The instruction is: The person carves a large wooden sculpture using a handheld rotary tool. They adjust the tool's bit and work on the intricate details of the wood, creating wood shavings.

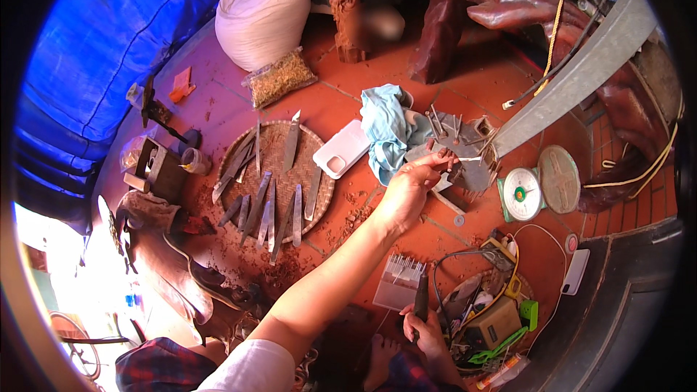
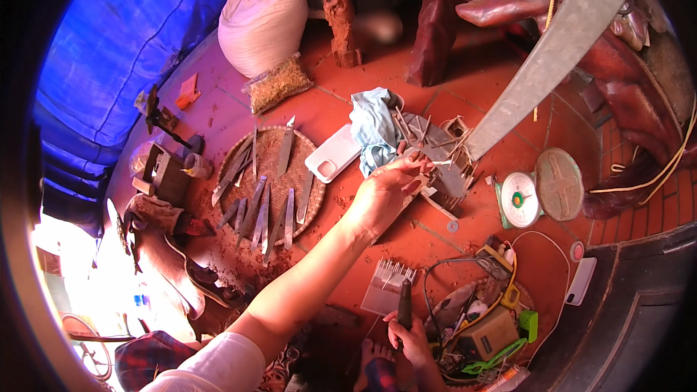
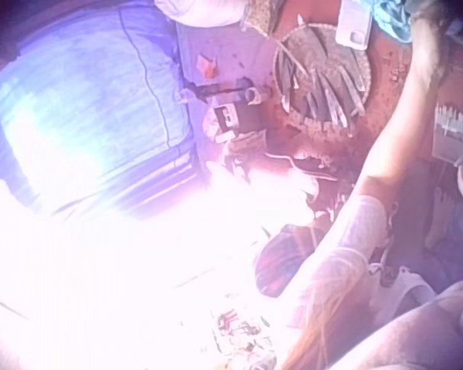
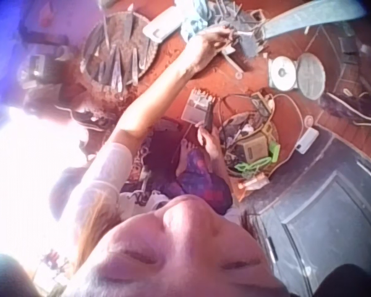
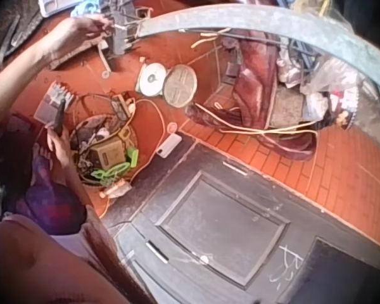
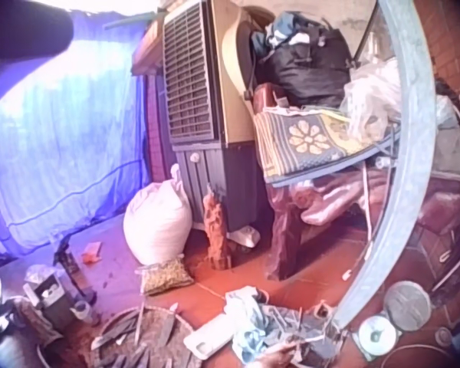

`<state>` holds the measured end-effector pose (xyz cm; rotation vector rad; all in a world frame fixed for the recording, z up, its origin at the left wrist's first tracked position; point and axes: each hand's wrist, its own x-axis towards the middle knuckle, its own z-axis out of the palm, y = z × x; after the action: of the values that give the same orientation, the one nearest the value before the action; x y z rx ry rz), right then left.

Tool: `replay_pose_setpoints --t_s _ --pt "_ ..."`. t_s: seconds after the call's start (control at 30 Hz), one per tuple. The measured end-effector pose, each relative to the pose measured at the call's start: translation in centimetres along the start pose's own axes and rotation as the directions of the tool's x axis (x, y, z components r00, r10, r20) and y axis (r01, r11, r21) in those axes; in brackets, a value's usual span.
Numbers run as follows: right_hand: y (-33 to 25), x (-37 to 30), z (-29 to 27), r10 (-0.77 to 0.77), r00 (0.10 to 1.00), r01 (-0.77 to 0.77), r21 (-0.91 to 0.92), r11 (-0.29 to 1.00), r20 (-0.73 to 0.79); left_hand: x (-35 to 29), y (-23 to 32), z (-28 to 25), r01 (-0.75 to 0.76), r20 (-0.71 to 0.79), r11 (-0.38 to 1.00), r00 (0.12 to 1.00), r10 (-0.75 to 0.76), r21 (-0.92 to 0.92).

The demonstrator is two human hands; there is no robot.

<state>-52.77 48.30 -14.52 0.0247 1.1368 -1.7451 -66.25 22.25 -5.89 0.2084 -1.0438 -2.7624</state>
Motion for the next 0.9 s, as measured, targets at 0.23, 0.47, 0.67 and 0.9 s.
replay_pose_setpoints --t_s 0.23,0.47,0.67,0.9 --pt "0.0 0.1 -0.1 0.001 1.000 -0.001 0.018 1.000 -0.009 0.5 0.4 -0.2 0.106 -0.140 0.981 0.982 -0.130 -0.161" --pt "0.6 0.0 -0.5 0.018 1.000 -0.018 -0.033 0.999 -0.020 1.1 3.8 0.1 -0.060 -0.033 0.980 0.998 0.055 -0.191" --pt "0.3 0.1 -0.5 0.025 0.999 -0.026 -0.063 0.998 -0.023 2.0 6.2 1.4 -0.077 0.129 0.997 0.989 0.076 0.003" --pt "0.3 0.0 -0.5 0.006 1.000 -0.007 -0.038 0.999 -0.007 3.1 8.0 1.3 -0.147 0.162 0.932 0.982 0.097 0.331"
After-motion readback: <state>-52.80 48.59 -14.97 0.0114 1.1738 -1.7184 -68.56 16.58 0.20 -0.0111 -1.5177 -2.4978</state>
